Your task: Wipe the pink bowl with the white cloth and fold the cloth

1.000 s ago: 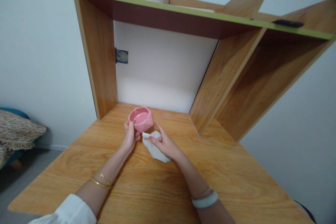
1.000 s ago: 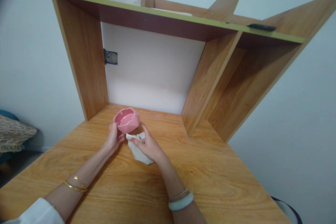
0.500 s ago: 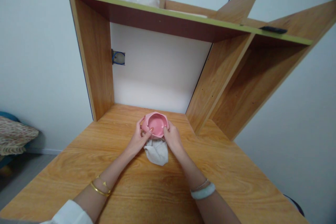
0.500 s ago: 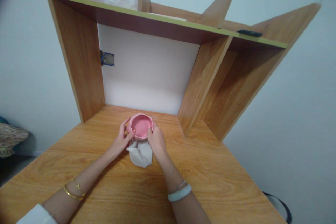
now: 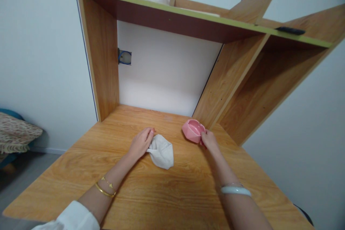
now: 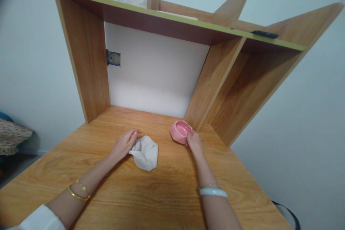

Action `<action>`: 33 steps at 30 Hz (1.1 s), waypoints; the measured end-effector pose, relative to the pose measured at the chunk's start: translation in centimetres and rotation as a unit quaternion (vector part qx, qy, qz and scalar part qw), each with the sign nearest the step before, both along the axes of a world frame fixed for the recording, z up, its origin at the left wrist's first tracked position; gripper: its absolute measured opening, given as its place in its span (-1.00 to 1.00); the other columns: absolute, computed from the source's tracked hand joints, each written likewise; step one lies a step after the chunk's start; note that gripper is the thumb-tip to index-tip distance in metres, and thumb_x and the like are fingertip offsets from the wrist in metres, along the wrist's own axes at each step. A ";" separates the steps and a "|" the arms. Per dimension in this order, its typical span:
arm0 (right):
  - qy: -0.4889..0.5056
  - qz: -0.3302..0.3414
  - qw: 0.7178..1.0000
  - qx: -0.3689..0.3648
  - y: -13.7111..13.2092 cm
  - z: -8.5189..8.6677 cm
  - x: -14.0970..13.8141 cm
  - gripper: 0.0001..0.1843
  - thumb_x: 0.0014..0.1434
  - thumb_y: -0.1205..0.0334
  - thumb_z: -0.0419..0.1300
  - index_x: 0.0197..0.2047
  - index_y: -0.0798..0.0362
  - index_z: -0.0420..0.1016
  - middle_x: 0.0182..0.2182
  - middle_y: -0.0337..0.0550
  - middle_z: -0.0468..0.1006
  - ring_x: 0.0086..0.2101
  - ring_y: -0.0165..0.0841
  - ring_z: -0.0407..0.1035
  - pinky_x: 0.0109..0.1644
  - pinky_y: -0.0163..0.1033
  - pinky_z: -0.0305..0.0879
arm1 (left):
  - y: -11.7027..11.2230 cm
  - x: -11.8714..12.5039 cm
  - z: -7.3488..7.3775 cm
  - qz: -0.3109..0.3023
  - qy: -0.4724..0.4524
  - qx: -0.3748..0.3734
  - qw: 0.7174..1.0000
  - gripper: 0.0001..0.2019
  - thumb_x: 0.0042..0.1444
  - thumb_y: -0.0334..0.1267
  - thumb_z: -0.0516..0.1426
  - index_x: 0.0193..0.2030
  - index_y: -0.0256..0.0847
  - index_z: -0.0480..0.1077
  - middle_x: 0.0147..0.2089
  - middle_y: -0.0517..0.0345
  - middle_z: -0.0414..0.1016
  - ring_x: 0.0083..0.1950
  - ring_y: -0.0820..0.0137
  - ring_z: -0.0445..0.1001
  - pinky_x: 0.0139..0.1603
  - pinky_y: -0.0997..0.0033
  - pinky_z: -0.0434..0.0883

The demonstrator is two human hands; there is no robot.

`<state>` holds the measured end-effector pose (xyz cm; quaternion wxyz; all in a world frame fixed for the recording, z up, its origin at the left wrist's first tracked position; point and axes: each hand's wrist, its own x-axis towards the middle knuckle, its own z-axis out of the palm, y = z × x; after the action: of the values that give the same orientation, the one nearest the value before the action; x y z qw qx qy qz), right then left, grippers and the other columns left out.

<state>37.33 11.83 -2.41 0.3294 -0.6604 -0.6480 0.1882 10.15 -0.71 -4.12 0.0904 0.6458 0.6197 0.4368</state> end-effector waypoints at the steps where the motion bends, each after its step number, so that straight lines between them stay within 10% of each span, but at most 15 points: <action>1: -0.008 0.000 1.000 -0.015 0.1 0.0 0.2 -0.67 0.11 0.32 -0.11 -0.30 0.23 0.47 -0.83 -0.27 0.28 -0.70 -0.39 0.26 -0.53 -0.35 0.13 | 0.0 -0.1 0.1 0.007 0.005 -0.005 1.000 -0.61 0.21 -0.06 -0.22 -0.25 -0.19 0.34 -0.25 0.06 0.48 -0.18 0.32 0.43 -0.19 0.40 0.30; 16: -0.115 -0.012 0.990 -0.084 -0.2 0.4 -0.2 -0.64 0.15 0.31 -0.13 -0.19 0.22 0.44 -0.63 -0.08 0.46 -0.48 -0.30 0.41 -0.37 -0.31 0.19 | 0.3 -0.8 0.1 0.056 0.016 -0.074 0.996 -0.54 0.22 -0.08 -0.25 -0.33 -0.20 0.40 -0.47 0.11 0.46 -0.38 0.36 0.43 -0.39 0.48 0.21; 22: -0.188 -0.045 0.981 0.008 -5.5 3.4 -3.0 -0.50 0.19 0.04 -0.12 0.11 0.12 0.21 -0.26 0.12 0.49 -0.25 -0.14 0.39 -0.27 -0.17 0.18 | 0.3 -1.1 0.2 0.074 0.015 -0.065 0.995 -0.57 0.22 -0.10 -0.23 -0.34 -0.20 0.39 -0.47 0.11 0.46 -0.38 0.35 0.43 -0.40 0.47 0.21; 28: -0.199 0.230 0.940 0.155 -14.9 2.4 -10.4 -0.68 0.10 0.01 0.05 -0.15 0.02 0.38 -0.29 -0.07 0.49 -0.25 -0.23 0.35 -0.26 -0.23 0.20 | 0.5 -1.5 -0.2 0.068 -0.013 -0.047 0.996 -0.56 0.21 -0.08 -0.23 -0.38 -0.21 0.38 -0.46 0.10 0.45 -0.39 0.36 0.41 -0.39 0.47 0.23; 33: -0.239 0.238 0.925 0.175 -16.1 0.4 -12.9 -0.74 -0.02 0.30 0.14 -0.18 0.03 0.38 -0.28 -0.06 0.45 -0.21 -0.20 0.28 -0.18 -0.17 0.20 | 1.0 -1.8 -0.6 0.046 -0.040 -0.038 0.997 -0.58 0.19 -0.10 -0.22 -0.37 -0.23 0.37 -0.43 0.09 0.46 -0.38 0.36 0.41 -0.37 0.45 0.27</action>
<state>24.45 -4.31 -2.04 0.2209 -0.4437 -0.8683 -0.0188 8.37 0.24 -4.73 0.1198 0.5949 0.6606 0.4420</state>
